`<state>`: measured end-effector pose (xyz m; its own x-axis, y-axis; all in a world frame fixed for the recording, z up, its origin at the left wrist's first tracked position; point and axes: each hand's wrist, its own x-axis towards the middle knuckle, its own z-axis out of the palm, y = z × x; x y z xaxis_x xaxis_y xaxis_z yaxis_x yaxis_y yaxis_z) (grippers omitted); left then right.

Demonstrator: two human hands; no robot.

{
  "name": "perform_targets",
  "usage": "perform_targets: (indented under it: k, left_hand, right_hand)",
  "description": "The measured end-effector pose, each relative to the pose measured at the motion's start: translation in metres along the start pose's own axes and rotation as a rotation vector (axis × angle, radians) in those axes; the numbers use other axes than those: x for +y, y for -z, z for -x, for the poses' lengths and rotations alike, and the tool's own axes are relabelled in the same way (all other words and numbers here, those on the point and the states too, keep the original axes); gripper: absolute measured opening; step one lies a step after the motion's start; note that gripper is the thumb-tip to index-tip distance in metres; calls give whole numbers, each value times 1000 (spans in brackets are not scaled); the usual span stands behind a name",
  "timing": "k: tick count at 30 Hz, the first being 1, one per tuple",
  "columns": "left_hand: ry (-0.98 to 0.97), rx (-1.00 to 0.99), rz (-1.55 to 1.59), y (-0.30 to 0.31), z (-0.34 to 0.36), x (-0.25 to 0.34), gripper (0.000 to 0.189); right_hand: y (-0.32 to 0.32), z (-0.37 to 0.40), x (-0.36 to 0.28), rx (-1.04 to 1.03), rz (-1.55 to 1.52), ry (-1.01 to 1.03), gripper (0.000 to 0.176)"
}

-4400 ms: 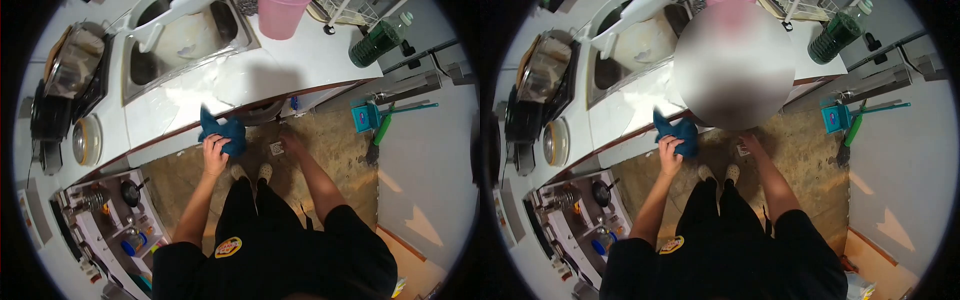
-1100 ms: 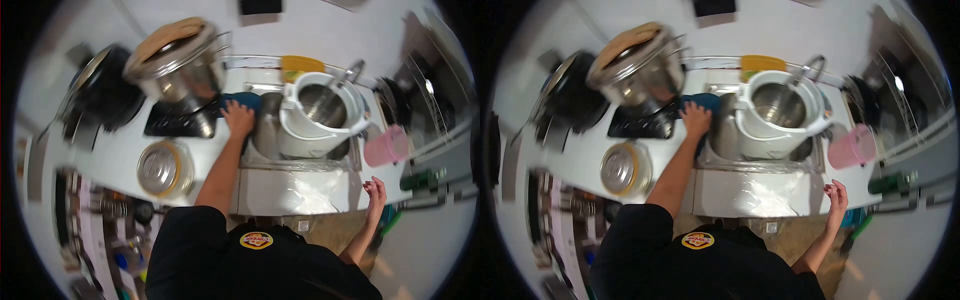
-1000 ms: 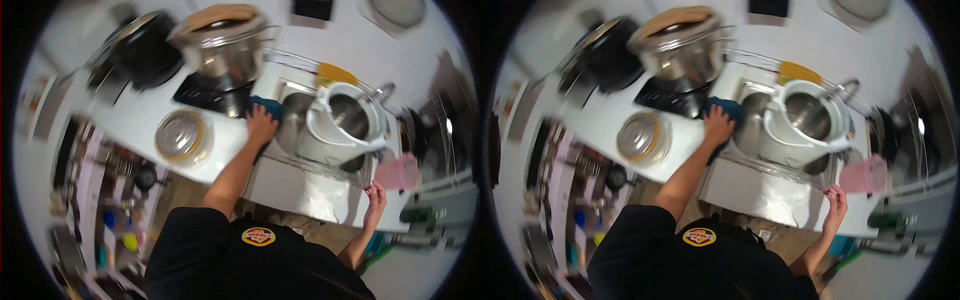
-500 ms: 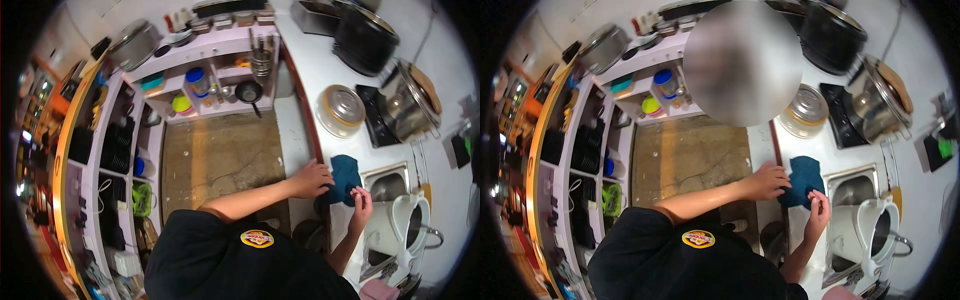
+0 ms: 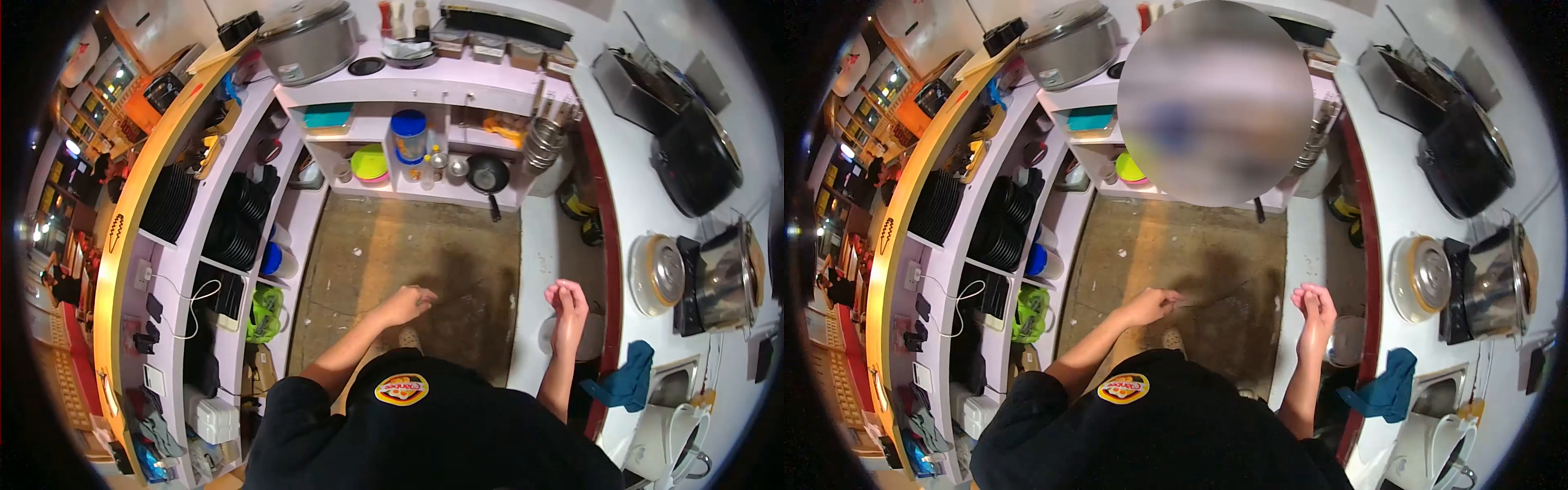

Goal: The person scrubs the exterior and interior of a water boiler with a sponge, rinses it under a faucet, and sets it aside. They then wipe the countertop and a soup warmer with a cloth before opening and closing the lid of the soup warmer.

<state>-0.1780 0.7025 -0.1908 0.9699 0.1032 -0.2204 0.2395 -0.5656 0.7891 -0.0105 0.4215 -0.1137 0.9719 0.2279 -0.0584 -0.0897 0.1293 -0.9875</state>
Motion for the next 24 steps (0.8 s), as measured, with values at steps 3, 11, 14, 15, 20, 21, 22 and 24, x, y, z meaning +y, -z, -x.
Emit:
perform_targets:
  k: [3, 11, 14, 15, 20, 21, 22, 24]
  left_hand:
    - [35, -17, 43, 44, -13, -27, 29]
    - [67, -163, 42, 106, -90, -89, 32]
    - [176, -135, 94, 128, -127, -88, 33]
    - [160, -157, 115, 131, -143, -99, 34]
    - [164, -234, 61, 171, -228, -143, 37]
    - [180, -205, 82, 187, -246, -142, 36]
    - [186, -172, 103, 206, -269, -139, 35]
    - [196, -81, 78, 249, -314, -108, 34]
  right_hand:
    - [-69, -27, 3, -171, 104, 41, 16]
    - [-110, -136, 33, -139, 134, -13, 18]
    - [-94, -208, 56, 117, -235, -220, 25]
    - [-89, -233, 63, 181, -287, -230, 31]
    - [-79, -339, 96, 183, -180, -309, 34]
    - [-83, -354, 97, 79, -109, -349, 33]
    - [-89, -373, 92, -24, -34, -377, 32]
    - [-122, -401, 86, -228, 59, -457, 29]
